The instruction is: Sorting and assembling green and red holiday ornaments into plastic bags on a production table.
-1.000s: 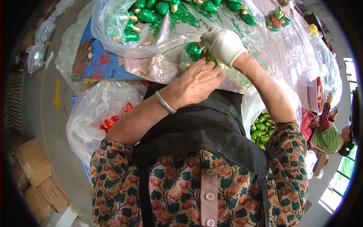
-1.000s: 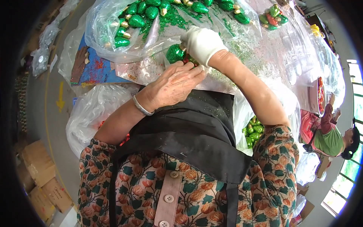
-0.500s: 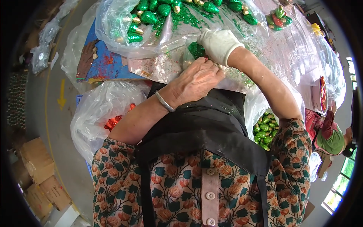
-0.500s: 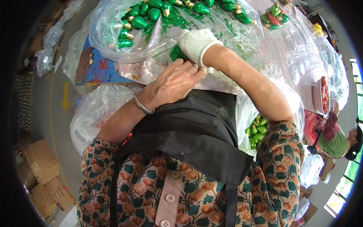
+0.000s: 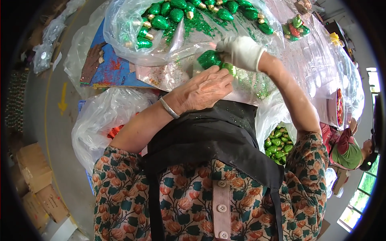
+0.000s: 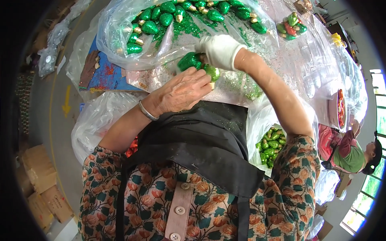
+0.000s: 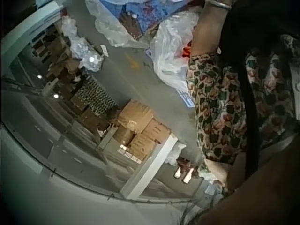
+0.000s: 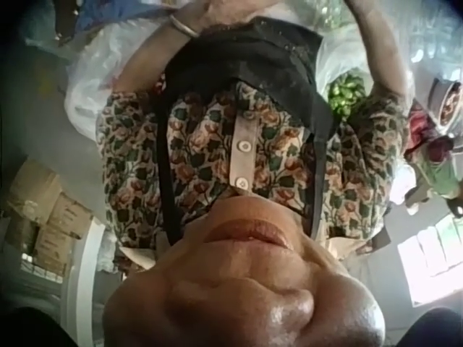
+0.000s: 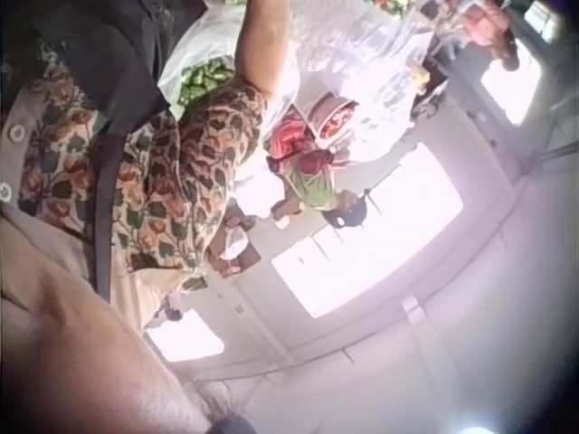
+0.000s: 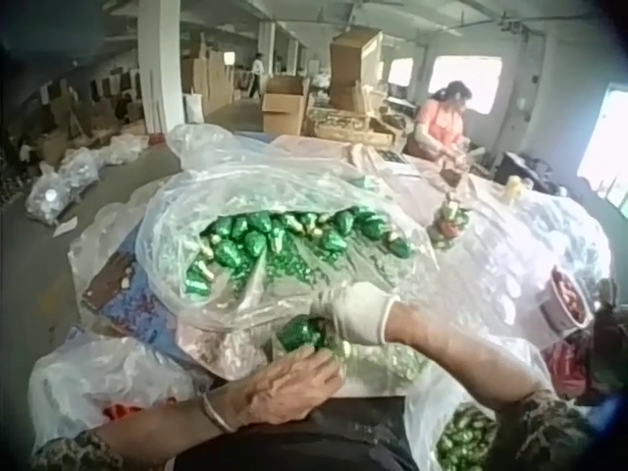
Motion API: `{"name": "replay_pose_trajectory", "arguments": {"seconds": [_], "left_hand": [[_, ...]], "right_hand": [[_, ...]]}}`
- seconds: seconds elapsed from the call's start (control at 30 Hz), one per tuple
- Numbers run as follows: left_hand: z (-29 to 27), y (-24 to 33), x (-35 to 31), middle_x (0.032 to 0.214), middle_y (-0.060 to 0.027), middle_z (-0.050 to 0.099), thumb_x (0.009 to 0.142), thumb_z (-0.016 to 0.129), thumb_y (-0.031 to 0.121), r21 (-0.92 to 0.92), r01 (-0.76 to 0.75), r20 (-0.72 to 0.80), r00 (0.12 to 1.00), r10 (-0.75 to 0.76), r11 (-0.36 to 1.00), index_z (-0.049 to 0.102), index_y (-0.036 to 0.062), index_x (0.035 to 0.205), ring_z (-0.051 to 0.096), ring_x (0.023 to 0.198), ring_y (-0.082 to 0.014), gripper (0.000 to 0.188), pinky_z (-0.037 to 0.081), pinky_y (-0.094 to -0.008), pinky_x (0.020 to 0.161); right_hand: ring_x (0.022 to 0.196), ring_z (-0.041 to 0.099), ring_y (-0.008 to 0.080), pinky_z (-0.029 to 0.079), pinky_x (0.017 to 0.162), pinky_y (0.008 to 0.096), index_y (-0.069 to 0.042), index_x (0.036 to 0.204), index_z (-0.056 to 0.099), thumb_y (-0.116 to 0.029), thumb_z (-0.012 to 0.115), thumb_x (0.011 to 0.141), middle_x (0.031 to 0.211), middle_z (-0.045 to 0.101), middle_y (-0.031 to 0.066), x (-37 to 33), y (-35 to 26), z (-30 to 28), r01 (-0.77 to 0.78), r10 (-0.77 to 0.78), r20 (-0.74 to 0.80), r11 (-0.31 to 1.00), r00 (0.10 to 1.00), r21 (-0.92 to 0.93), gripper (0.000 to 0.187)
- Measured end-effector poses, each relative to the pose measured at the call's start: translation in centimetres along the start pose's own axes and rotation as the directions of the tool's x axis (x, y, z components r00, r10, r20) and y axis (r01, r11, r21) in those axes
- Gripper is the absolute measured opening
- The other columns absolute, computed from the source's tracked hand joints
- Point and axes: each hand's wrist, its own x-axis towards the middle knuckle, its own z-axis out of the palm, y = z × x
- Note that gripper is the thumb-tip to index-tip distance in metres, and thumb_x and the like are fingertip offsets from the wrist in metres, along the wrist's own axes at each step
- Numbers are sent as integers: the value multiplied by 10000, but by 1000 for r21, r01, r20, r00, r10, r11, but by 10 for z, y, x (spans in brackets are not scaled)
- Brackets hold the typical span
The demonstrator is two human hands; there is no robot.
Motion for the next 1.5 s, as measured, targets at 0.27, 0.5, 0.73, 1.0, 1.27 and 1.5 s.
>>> {"name": "replay_pose_trajectory", "arguments": {"seconds": [0.27, 0.5, 0.73, 1.0, 1.27, 1.5], "left_hand": [[-3, -1, -3, 929, -56, 510, 741, 670, 119, -76, 97, 32, 995, -95, 992, 564, 64, 941, 527, 934, -192, 233, 419, -334, 822], [-11, -13, 2, 926, -136, 606, 792, 608, 111, -449, 109, -165, 965, -202, 887, 623, 10, 933, 580, 906, -298, 174, 459, -381, 849], [-33, -65, 17, 1172, -201, 595, 835, 638, 190, -217, 159, 33, 987, -155, 963, 582, -42, 1120, 574, 1066, -320, 371, 444, -407, 929], [-16, -76, 33, 1073, -177, 613, 772, 690, 169, -114, 261, 313, 925, -214, 959, 590, -10, 1061, 585, 1012, -325, 354, 453, -402, 900], [-21, -80, 55, 978, -167, 600, 745, 702, 142, -53, 192, 532, 836, -135, 980, 548, -10, 929, 578, 964, -350, 284, 460, -422, 853], [-6, -70, 26, 973, -155, 587, 731, 682, 122, -105, 206, 319, 934, -163, 973, 527, 9, 965, 578, 953, -334, 303, 473, -415, 822]], "right_hand": [[774, 636, 362, 527, 687, 422, -3, 909, 595, -86, 568, 812, 870, 608, 185, 9, -16, 31, -186, 217, 116, 954, 969, -235, 130], [786, 648, 357, 525, 676, 417, -7, 894, 609, -100, 574, 811, 865, 629, 193, -9, -13, 0, -181, 171, -99, 978, 980, -101, 129], [791, 662, 333, 518, 685, 416, -30, 876, 654, -243, 592, 820, 851, 660, 188, -24, -45, -32, -291, 282, 167, 956, 945, 36, 230], [781, 645, 364, 457, 764, 487, -100, 939, 659, -346, 662, 793, 800, 652, 159, -26, -42, 14, -226, 245, 140, 964, 959, -141, 286], [849, 648, 331, 426, 869, 479, -109, 946, 668, -362, 682, 736, 888, 659, 135, -15, -46, 9, -214, 260, 416, 964, 871, -155, 329], [855, 659, 330, 418, 911, 468, -67, 882, 700, -257, 639, 740, 862, 678, 162, -28, -52, 17, -259, 268, 142, 963, 953, -75, 246]]}}
